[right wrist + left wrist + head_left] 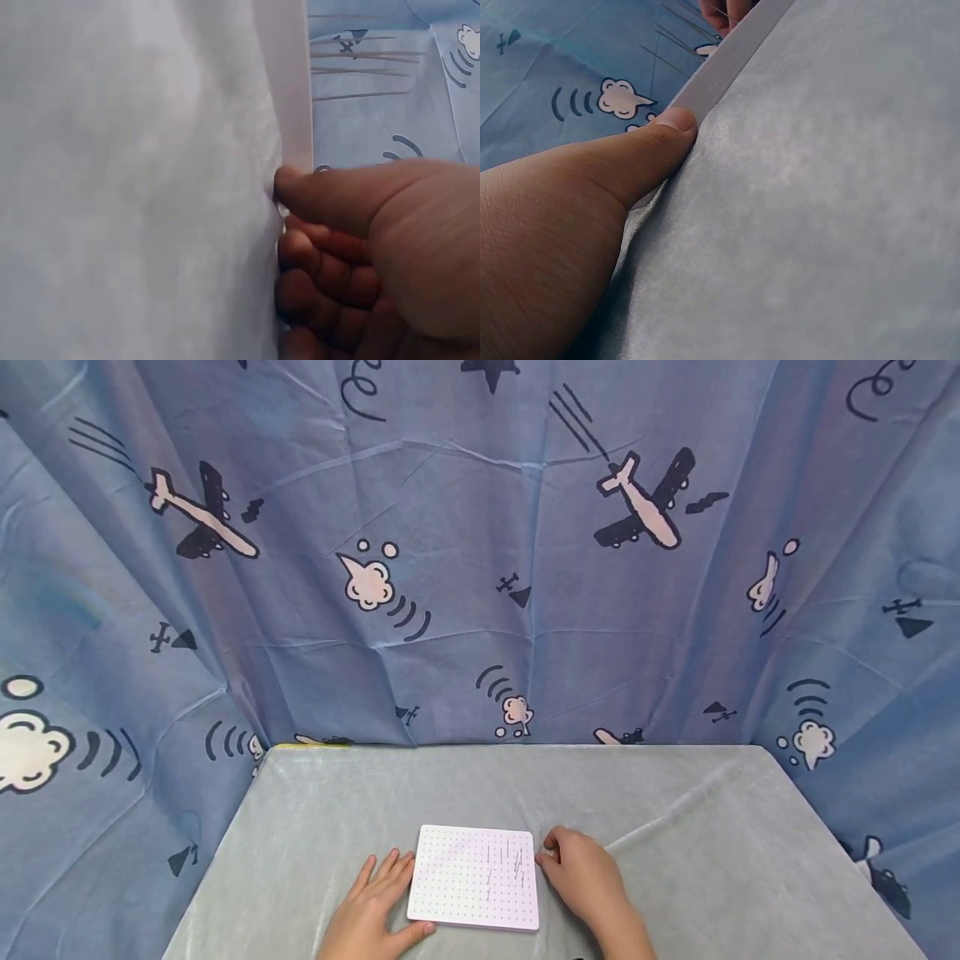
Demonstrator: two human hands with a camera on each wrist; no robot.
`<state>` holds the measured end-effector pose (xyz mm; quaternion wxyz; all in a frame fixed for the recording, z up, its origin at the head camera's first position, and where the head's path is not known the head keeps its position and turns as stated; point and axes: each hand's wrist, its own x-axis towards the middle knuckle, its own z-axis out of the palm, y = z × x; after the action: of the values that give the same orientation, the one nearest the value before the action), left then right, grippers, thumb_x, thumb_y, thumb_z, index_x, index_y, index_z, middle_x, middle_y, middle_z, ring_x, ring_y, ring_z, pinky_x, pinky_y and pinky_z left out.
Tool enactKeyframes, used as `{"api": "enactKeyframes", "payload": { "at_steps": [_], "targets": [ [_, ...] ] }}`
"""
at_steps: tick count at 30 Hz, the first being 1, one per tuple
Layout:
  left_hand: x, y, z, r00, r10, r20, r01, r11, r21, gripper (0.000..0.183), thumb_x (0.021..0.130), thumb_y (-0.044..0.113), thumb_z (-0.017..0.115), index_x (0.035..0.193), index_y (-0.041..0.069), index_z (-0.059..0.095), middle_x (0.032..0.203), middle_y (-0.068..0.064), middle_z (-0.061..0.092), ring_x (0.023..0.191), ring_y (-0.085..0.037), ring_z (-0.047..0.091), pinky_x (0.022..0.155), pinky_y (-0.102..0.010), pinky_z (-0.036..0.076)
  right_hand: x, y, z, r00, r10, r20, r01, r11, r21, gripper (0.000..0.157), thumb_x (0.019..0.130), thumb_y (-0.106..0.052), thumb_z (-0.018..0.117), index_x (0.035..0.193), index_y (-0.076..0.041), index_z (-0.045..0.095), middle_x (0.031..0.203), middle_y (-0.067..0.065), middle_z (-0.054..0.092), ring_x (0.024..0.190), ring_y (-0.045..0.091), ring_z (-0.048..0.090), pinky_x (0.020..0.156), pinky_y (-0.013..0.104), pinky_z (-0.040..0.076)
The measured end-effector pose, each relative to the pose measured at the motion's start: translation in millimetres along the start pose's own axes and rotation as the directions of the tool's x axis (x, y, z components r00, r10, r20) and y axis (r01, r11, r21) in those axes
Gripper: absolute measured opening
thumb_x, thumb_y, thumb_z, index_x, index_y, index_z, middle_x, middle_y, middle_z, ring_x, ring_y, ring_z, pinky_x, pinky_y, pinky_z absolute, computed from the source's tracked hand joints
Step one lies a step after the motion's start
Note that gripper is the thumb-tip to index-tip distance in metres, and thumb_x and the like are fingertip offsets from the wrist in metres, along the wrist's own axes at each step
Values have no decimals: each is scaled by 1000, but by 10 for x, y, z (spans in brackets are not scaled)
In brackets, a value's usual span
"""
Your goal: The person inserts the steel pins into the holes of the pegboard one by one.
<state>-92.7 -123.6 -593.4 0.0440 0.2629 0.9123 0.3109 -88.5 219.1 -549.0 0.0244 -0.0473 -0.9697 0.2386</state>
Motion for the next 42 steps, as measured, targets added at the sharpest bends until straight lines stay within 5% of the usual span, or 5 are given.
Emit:
{"api": "enactKeyframes", "payload": {
  "at_steps": [6,13,19,34,42],
  "targets": [
    [3,-3,-4,1000,3,-1,-3,1000,10,104,92,77,71,156,-3,57,161,-17,57,156,-41,44,123,-8,-14,5,4,22,999,-8,-51,7,1000,-11,20,94,-11,84,112,-7,79,81,-4,60,68,12,52,59,36,50],
    [3,-4,4,1000,-5,7,5,1000,3,104,92,78,70,157,-2,57,161,-16,57,156,-40,43,124,-10,-14,-9,-1,12,992,-58,-110,44,991,-129,7,89,-4,82,96,-7,81,86,2,69,73,22,69,61,46,61],
    [3,-14,12,1000,-3,1,3,1000,-5,103,92,77,71,157,-2,57,161,-16,56,156,-40,43,126,-13,-12,-8,22,32,991,-60,-124,42,989,-143,8,90,-10,86,88,-10,78,81,0,67,68,19,65,58,44,59],
    [4,-23,9,1000,6,-2,-6,1000,21,104,92,77,72,156,-3,57,160,-17,57,155,-41,45,124,-9,-14,-2,64,-25,995,49,-83,-47,999,28,18,82,-8,68,71,-16,56,62,-4,50,55,15,46,48,31,37],
    [2,-39,1,1000,-4,7,4,1000,-17,104,92,77,70,157,-3,56,162,-17,55,157,-41,42,124,-10,-13,50,40,-76,986,121,-116,-76,940,333,13,78,-3,71,82,-12,63,68,-4,55,61,13,51,54,24,41]
  ]
}}
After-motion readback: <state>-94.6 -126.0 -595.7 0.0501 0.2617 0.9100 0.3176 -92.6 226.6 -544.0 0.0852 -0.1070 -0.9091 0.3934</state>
